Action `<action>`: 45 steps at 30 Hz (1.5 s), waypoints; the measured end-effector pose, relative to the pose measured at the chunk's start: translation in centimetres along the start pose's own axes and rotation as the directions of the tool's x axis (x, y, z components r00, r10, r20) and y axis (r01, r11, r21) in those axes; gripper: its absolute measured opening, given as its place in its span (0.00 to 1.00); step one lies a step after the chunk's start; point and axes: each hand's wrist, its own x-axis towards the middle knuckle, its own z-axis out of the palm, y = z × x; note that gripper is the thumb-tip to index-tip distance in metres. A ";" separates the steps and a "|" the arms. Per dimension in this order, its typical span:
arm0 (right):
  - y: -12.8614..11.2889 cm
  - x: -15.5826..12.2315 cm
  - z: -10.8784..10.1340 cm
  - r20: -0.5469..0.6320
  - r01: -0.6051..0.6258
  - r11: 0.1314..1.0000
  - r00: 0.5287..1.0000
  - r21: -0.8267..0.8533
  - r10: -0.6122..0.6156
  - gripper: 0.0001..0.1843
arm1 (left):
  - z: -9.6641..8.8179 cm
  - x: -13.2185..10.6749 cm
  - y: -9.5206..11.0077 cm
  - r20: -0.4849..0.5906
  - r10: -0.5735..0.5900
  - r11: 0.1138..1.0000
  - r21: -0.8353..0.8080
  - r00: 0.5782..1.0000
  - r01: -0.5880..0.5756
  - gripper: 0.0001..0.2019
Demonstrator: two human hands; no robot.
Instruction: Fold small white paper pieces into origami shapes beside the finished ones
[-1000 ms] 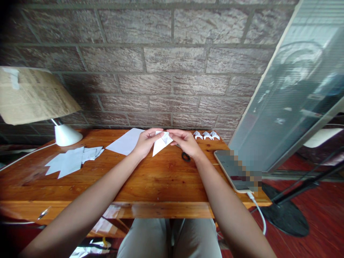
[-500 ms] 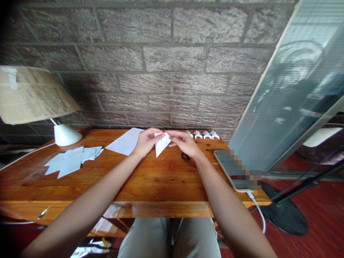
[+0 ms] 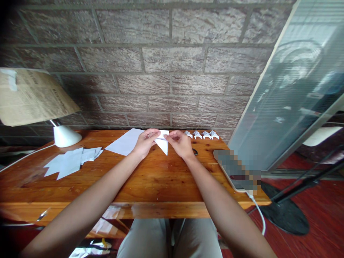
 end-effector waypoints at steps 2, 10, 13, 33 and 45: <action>0.0 0.0 0.0 -0.008 0.019 1.000 1.000 -0.001 -0.019 0.23 | 0.1 0.0 -0.1 0.004 0.019 1.000 0.008 1.000 -0.019 0.19; 0.4 0.1 0.0 -0.075 0.047 0.999 0.996 -0.007 -0.047 0.22 | 0.3 -0.1 -0.4 0.007 0.065 0.995 0.070 0.998 -0.065 0.20; 0.3 0.1 -0.1 -0.103 0.034 0.999 0.994 -0.018 -0.036 0.20 | 0.1 0.0 -0.6 0.005 0.096 0.987 0.125 0.995 -0.096 0.16; -0.5 0.0 -0.1 -0.030 0.006 0.998 1.000 0.059 -0.004 0.22 | 0.1 -0.3 0.2 -0.040 -0.077 0.992 0.093 0.996 0.081 0.24; -0.7 -0.5 -0.1 -0.037 0.265 0.942 0.960 -0.208 -0.279 0.11 | 0.3 -0.5 -0.3 -0.054 -0.062 0.987 0.145 0.997 0.070 0.24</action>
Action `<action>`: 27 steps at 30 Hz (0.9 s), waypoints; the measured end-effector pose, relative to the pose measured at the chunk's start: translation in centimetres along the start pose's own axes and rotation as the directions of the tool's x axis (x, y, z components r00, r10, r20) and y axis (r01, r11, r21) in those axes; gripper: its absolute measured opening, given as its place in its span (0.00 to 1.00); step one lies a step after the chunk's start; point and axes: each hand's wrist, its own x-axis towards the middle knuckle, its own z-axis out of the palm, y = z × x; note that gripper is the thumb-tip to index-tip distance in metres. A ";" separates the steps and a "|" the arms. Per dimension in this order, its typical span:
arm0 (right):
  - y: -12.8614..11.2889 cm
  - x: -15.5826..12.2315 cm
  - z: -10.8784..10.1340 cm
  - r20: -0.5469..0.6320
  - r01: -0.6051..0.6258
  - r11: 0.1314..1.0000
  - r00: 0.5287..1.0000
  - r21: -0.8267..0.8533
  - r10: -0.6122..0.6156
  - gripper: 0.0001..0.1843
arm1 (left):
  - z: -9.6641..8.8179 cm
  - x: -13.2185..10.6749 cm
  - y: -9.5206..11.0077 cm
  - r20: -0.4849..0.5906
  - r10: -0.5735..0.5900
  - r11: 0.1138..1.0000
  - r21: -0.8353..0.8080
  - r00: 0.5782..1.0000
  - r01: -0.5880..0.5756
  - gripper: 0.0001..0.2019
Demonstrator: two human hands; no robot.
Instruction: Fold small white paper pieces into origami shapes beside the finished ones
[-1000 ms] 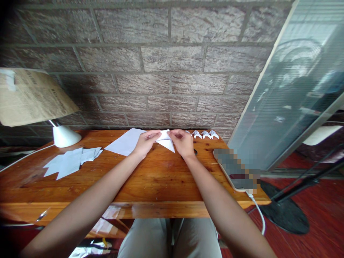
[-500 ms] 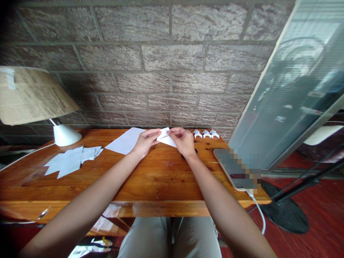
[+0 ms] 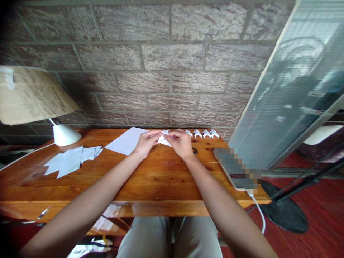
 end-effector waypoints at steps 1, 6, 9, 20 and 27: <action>-0.1 0.0 0.0 0.005 0.016 1.000 1.000 -0.007 -0.016 0.09 | 0.0 0.0 0.0 0.001 0.000 1.000 -0.001 1.000 0.000 0.24; -0.8 -0.1 -0.1 0.063 0.073 0.997 0.996 -0.032 -0.071 0.10 | -0.1 0.2 0.0 0.001 -0.002 1.000 -0.025 1.000 0.002 0.24; -0.8 -0.1 -0.3 0.080 0.081 0.995 0.994 -0.058 -0.076 0.09 | -0.2 0.2 -0.1 -0.001 -0.001 1.000 -0.028 1.000 0.001 0.24; 0.5 0.0 0.1 0.057 0.017 0.999 0.998 0.036 -0.019 0.13 | -0.2 0.1 -0.3 0.067 -0.003 0.998 -0.062 0.998 0.007 0.22; 0.5 0.0 0.3 0.185 -0.096 0.972 0.981 0.214 0.056 0.23 | -0.3 0.0 0.1 0.135 -0.023 0.996 -0.081 0.991 0.035 0.21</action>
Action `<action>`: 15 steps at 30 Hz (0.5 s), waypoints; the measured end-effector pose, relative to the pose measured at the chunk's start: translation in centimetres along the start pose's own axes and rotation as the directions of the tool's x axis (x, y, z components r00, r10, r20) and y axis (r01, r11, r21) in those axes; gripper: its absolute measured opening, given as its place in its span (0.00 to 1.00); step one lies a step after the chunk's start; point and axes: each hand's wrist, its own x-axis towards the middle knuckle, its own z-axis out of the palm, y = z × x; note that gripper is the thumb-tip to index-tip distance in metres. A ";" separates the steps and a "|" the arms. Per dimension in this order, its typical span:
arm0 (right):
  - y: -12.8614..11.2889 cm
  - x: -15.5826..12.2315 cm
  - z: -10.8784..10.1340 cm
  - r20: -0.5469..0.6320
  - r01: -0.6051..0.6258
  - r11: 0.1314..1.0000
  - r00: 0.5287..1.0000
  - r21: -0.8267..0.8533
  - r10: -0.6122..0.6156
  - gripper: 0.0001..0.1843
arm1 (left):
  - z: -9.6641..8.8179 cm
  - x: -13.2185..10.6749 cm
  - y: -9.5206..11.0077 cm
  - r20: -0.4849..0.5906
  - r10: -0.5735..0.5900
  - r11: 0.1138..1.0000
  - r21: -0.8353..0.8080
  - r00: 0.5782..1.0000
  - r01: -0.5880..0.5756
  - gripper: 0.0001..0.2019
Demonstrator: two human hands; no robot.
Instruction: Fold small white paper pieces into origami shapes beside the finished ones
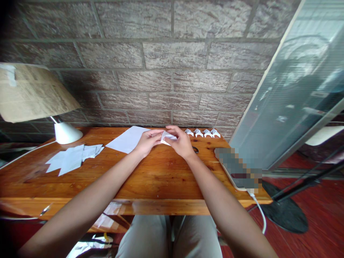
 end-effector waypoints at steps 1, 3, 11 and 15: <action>-0.1 0.0 0.0 0.012 -0.002 1.000 1.000 0.004 0.002 0.21 | 0.0 0.0 0.1 0.005 -0.004 1.000 -0.007 1.000 0.004 0.21; -0.2 0.1 -0.1 0.023 -0.006 1.000 1.000 0.013 0.006 0.17 | -0.1 0.1 0.1 0.017 -0.012 1.000 -0.027 1.000 0.013 0.21; -0.4 0.1 -0.1 0.019 -0.008 0.999 1.000 0.044 0.007 0.14 | -0.3 0.2 0.1 0.083 -0.008 1.000 -0.023 0.997 0.010 0.21; -0.3 0.0 -0.1 -0.011 -0.014 0.999 1.000 0.037 0.014 0.12 | -0.2 0.2 0.0 0.093 -0.015 0.999 -0.034 0.996 0.018 0.21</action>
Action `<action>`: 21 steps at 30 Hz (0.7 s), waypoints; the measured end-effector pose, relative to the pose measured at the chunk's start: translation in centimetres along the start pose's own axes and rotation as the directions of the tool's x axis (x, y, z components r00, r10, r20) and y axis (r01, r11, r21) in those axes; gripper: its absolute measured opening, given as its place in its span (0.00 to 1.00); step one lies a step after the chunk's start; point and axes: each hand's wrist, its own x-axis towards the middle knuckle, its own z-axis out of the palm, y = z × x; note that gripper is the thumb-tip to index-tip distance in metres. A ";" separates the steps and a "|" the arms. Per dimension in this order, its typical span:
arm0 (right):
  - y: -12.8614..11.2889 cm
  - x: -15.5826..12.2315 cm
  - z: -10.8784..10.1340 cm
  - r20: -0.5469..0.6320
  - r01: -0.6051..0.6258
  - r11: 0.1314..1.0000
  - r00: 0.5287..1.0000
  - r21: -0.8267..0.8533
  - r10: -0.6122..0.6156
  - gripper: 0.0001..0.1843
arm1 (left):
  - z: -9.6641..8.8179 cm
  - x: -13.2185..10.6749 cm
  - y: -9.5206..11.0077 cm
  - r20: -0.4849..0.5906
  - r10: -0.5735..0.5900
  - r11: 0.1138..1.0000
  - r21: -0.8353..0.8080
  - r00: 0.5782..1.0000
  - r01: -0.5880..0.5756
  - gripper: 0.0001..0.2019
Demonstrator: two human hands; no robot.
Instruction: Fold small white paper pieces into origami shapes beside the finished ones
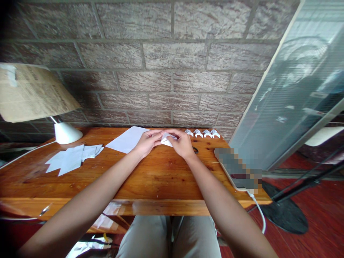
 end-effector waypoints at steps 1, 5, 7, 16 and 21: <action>0.1 0.0 0.0 -0.006 -0.006 1.000 1.000 0.003 0.006 0.11 | 0.0 0.0 0.0 0.000 -0.003 1.000 -0.004 1.000 0.003 0.21; 0.3 0.0 0.1 -0.016 -0.028 0.999 0.999 0.030 0.029 0.11 | 0.1 -0.1 -0.2 -0.017 -0.007 1.000 -0.008 1.000 0.007 0.21; 0.4 0.0 0.1 -0.016 -0.038 0.999 0.999 0.036 0.039 0.10 | 0.2 -0.1 -0.3 -0.022 -0.003 1.000 -0.004 1.000 0.003 0.21; 0.4 0.0 0.2 0.008 -0.046 0.997 0.999 0.068 0.045 0.11 | 0.3 -0.1 -0.1 -0.037 0.035 0.998 0.060 0.999 -0.033 0.21; 0.3 0.0 0.2 0.042 -0.052 0.998 0.998 0.042 0.050 0.13 | 0.3 -0.1 -0.1 -0.055 0.041 0.997 0.063 0.998 -0.038 0.21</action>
